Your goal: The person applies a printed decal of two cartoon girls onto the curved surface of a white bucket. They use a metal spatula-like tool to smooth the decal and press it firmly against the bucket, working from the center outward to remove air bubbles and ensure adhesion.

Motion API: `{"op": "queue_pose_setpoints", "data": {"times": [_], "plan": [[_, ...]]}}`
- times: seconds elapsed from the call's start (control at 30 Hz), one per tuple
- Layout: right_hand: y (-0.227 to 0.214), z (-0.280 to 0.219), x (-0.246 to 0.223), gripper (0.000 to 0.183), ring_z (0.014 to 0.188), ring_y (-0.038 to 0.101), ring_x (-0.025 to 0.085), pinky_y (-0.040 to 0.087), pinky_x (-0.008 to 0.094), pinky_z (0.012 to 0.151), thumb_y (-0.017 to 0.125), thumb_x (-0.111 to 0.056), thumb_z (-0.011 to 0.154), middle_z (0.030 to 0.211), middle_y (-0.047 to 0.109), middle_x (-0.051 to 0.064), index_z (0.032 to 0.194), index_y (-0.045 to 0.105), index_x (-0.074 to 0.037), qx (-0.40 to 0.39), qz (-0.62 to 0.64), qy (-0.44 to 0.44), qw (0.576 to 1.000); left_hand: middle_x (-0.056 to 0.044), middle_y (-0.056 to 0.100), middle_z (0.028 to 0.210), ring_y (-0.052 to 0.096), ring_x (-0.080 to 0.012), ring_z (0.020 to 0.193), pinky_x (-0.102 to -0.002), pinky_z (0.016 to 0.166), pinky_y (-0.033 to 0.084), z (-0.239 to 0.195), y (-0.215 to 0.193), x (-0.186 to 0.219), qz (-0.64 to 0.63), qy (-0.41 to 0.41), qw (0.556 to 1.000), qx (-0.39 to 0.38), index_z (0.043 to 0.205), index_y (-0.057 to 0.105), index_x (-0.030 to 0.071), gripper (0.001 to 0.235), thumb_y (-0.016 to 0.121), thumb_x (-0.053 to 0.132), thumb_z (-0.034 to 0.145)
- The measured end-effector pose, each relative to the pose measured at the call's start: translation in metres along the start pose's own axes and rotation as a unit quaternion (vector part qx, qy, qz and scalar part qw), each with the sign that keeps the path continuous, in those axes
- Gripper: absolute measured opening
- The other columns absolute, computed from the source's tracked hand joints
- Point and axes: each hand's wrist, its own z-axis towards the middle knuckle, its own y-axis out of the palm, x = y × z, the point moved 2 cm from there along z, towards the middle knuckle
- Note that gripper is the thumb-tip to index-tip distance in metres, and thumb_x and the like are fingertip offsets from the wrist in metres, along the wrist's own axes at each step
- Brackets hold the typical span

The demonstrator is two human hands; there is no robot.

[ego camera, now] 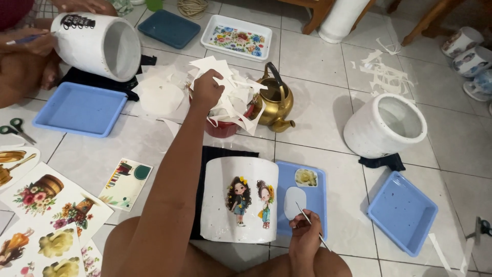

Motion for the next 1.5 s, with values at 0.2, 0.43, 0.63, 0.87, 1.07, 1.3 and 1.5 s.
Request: {"op": "queue_pose_setpoints", "data": {"times": [0.2, 0.43, 0.63, 0.87, 1.07, 1.3, 1.5], "plan": [[0.000, -0.001, -0.001, 0.024, 0.057, 0.047, 0.021, 0.042, 0.031, 0.055, 0.048, -0.023, 0.099, 0.065, 0.053, 0.010, 0.091, 0.061, -0.003, 0.003, 0.004, 0.003, 1.000, 0.003, 0.064, 0.065, 0.065, -0.0145, 0.072, -0.033, 0.067, 0.051, 0.004, 0.004, -0.003, -0.011, 0.019, 1.000, -0.003, 0.112, 0.059, 0.014, 0.039, 0.071, 0.004, 0.076], [0.004, -0.002, -0.001, 0.024, 0.057, 0.048, 0.021, 0.042, 0.030, 0.055, 0.052, -0.024, 0.098, 0.065, 0.054, 0.010, 0.091, 0.061, -0.003, 0.010, 0.008, 0.009, 1.000, -0.002, 0.066, 0.079, 0.064, -0.0127, 0.073, -0.028, 0.068, 0.055, 0.017, 0.010, -0.010, -0.083, 0.070, 0.994, 0.014, 0.088, 0.068, 0.013, 0.023, 0.077, 0.002, 0.070], [0.005, -0.003, -0.001, 0.024, 0.055, 0.047, 0.022, 0.042, 0.031, 0.056, 0.051, -0.024, 0.096, 0.064, 0.054, 0.010, 0.090, 0.061, -0.003, 0.014, -0.005, 0.016, 1.000, -0.001, 0.068, 0.068, 0.066, -0.0155, 0.070, -0.032, 0.063, 0.052, 0.006, -0.003, 0.014, 0.007, 0.019, 1.000, -0.005, 0.073, 0.066, 0.013, 0.018, 0.082, 0.020, 0.077], [0.005, -0.004, -0.001, 0.023, 0.054, 0.048, 0.022, 0.042, 0.031, 0.054, 0.053, -0.024, 0.094, 0.063, 0.054, 0.010, 0.088, 0.062, -0.004, 0.001, 0.002, 0.009, 1.000, -0.007, 0.057, 0.114, 0.041, -0.0281, 0.115, -0.048, 0.090, 0.028, 0.009, 0.008, 0.001, 0.527, 0.088, 0.838, -0.110, 0.111, 0.064, 0.019, 0.028, 0.047, 0.037, 0.098], [0.005, -0.004, -0.001, 0.024, 0.054, 0.047, 0.022, 0.041, 0.031, 0.054, 0.050, -0.023, 0.097, 0.064, 0.055, 0.010, 0.087, 0.061, -0.004, 0.003, 0.008, 0.012, 1.000, -0.006, 0.039, 0.145, 0.024, -0.0293, 0.138, -0.059, 0.107, 0.015, 0.007, 0.006, -0.003, 0.596, 0.026, 0.790, -0.140, 0.118, 0.065, 0.027, 0.040, 0.068, 0.027, 0.079], [0.007, -0.005, -0.003, 0.024, 0.055, 0.047, 0.021, 0.041, 0.031, 0.054, 0.051, -0.024, 0.095, 0.063, 0.054, 0.010, 0.088, 0.062, -0.003, 0.006, 0.004, 0.012, 1.000, -0.002, 0.053, 0.126, 0.036, -0.0296, 0.123, -0.053, 0.102, 0.024, -0.001, -0.012, 0.001, 0.584, -0.007, 0.800, -0.138, 0.119, 0.065, 0.023, 0.037, 0.062, 0.025, 0.083], [0.004, 0.000, 0.005, 0.020, 0.057, 0.053, 0.019, 0.043, 0.030, 0.056, 0.056, -0.026, 0.096, 0.079, 0.064, 0.010, 0.104, 0.061, -0.009, -0.046, -0.013, -0.019, 0.999, -0.003, 0.063, 0.109, 0.057, -0.0274, 0.102, -0.049, 0.081, 0.040, -0.090, -0.042, 0.018, 0.158, 0.328, 0.929, 0.066, 0.100, 0.070, 0.024, 0.024, 0.071, 0.006, 0.084]]}}
